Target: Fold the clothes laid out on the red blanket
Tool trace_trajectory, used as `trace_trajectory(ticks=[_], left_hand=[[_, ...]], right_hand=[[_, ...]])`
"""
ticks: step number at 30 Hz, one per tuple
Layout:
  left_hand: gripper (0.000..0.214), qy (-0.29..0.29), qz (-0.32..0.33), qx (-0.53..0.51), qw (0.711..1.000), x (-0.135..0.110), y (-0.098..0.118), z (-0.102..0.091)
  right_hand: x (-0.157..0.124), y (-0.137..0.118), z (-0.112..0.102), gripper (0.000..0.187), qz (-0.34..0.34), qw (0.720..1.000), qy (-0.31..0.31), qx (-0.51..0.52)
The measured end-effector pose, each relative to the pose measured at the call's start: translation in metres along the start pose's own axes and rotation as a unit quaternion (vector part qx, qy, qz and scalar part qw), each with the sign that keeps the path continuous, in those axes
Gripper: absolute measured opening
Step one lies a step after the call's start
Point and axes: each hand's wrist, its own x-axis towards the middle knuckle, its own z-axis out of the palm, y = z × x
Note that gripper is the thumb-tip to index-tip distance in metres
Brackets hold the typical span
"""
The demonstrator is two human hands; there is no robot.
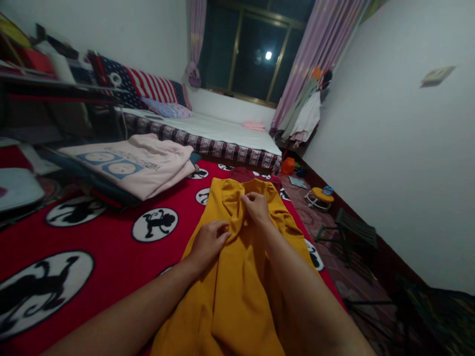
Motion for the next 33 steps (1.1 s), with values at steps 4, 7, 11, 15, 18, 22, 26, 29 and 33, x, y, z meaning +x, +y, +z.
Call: trace_trajectory(ticks=[4,7,11,15,18,22,26,29,33], left_hand=[[0.013,-0.016,-0.017,0.01,1.0,0.0,0.001,0.003],[0.013,0.017,-0.024,-0.014,0.999,0.001,0.001,0.001],[0.01,0.114,-0.058,-0.107,0.986,0.005,-0.002,-0.004],[0.012,0.185,-0.071,-0.193,0.961,0.007,-0.005,-0.007],[0.015,0.22,-0.078,-0.245,0.941,0.007,-0.004,-0.008],[0.018,0.251,-0.073,-0.271,0.927,0.007,-0.004,-0.011],[0.019,0.206,-0.085,-0.165,0.961,0.004,-0.006,-0.013],[0.019,0.109,-0.039,-0.056,0.992,-0.004,0.0,-0.016],[0.017,0.022,0.056,0.042,0.997,-0.014,0.012,-0.019]], right_hand=[[-0.002,0.003,0.007,0.034,0.019,0.999,-0.027,-0.027],[0.001,0.01,0.012,0.029,0.046,0.996,-0.044,-0.063],[0.004,0.009,0.011,0.015,0.056,0.986,-0.093,-0.125],[0.003,-0.002,0.002,0.01,0.058,0.979,-0.078,-0.181],[0.0,-0.009,-0.003,0.026,0.062,0.974,0.002,-0.216],[-0.005,-0.008,0.0,0.024,0.058,0.967,0.035,-0.244],[0.004,-0.012,0.003,0.024,0.034,0.967,0.044,-0.249],[0.02,-0.023,0.004,0.038,-0.017,0.968,0.064,-0.243],[0.035,-0.033,0.011,0.028,-0.066,0.966,-0.02,-0.251]])
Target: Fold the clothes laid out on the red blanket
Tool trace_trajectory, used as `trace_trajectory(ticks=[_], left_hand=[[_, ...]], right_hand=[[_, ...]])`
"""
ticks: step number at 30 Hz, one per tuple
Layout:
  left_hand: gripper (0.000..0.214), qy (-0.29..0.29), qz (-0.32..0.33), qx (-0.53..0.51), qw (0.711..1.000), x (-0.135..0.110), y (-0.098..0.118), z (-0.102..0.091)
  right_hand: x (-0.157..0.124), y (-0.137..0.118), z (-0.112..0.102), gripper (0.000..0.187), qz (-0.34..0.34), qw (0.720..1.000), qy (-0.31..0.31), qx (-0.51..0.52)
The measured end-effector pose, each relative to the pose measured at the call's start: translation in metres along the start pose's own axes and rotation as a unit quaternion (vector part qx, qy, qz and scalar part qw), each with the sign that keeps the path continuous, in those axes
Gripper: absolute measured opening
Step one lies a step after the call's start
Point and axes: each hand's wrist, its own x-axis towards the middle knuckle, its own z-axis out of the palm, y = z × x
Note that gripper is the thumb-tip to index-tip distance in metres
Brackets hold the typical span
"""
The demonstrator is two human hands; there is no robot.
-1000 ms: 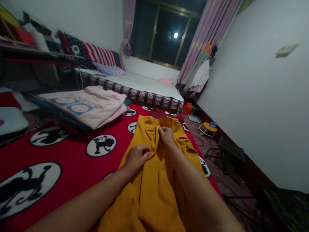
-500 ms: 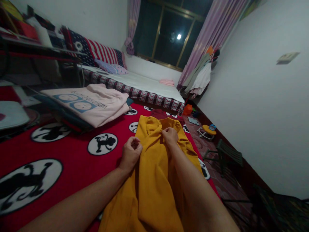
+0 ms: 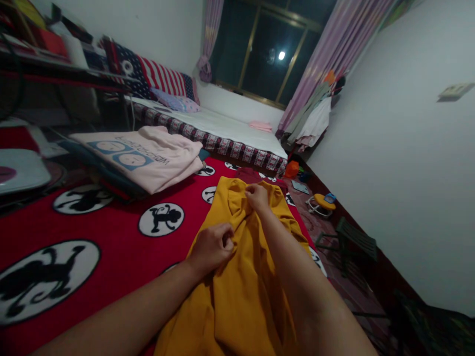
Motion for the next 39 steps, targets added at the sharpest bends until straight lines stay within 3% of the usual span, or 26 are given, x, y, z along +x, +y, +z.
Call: trace_trajectory(ticks=[5,8,13,17,25,31,39], left_hand=[[0.018,-0.045,0.046,0.032,0.997,-0.003,0.004,-0.001],[0.02,-0.045,0.04,0.026,0.998,-0.003,0.004,-0.001],[0.019,-0.035,0.036,0.018,0.999,-0.003,0.005,-0.002],[0.018,-0.031,0.038,0.012,0.999,-0.003,0.005,-0.002],[0.019,-0.03,0.031,0.007,0.999,-0.002,0.007,-0.004],[0.019,-0.02,0.034,0.006,0.999,-0.002,0.006,-0.003],[0.016,-0.024,0.027,0.012,0.999,-0.003,0.007,-0.004]], right_hand=[[-0.003,-0.008,0.006,0.021,-0.005,0.994,-0.091,-0.063],[-0.004,-0.013,0.005,0.018,0.003,0.988,-0.117,-0.099],[0.001,-0.02,0.0,0.032,-0.006,0.983,-0.136,-0.123],[0.001,-0.025,0.0,0.022,-0.021,0.974,-0.189,-0.127],[0.002,-0.025,-0.009,0.029,-0.002,0.978,-0.145,-0.151],[0.001,-0.022,-0.005,0.019,-0.02,0.968,-0.207,-0.14],[0.001,-0.016,-0.01,0.032,0.013,0.971,-0.171,-0.168]])
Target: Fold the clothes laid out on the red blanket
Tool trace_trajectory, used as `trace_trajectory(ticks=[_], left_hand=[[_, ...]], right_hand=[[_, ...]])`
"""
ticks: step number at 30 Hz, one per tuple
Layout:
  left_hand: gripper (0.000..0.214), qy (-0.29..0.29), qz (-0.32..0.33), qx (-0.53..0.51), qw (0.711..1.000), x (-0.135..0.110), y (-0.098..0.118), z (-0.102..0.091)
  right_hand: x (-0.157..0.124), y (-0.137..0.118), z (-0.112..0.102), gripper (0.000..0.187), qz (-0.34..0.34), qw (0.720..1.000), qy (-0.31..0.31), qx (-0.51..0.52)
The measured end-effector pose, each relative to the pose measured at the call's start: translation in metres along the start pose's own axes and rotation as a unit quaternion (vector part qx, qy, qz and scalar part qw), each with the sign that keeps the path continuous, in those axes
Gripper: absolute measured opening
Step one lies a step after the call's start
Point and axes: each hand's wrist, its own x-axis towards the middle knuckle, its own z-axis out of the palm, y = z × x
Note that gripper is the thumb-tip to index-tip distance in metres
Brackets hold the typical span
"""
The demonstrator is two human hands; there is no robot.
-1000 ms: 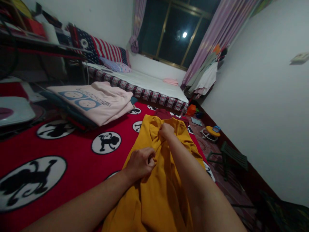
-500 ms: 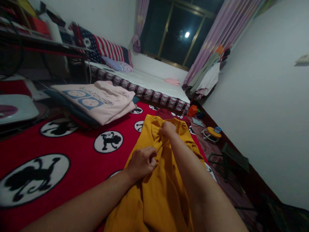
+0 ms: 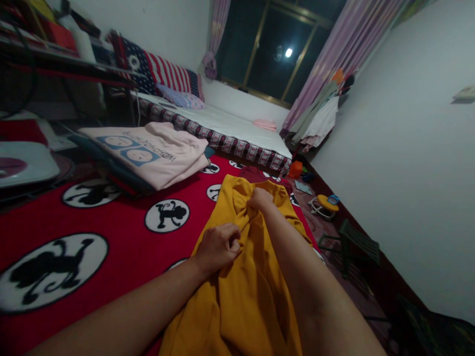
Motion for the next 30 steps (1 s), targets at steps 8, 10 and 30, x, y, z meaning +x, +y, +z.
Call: trace_trajectory(ticks=[8,10,30], left_hand=[[0.016,-0.007,-0.005,0.0,1.0,0.0,-0.001,0.0],[0.017,-0.008,-0.007,-0.001,1.0,0.0,-0.001,-0.001],[0.013,0.2,-0.034,-0.148,0.968,0.008,-0.012,-0.002]], right_hand=[[-0.006,0.0,0.01,0.022,-0.02,1.0,-0.012,0.006],[-0.006,-0.001,0.013,0.026,-0.01,1.0,0.002,0.007],[0.009,-0.015,-0.003,0.027,0.018,0.935,0.158,0.316]])
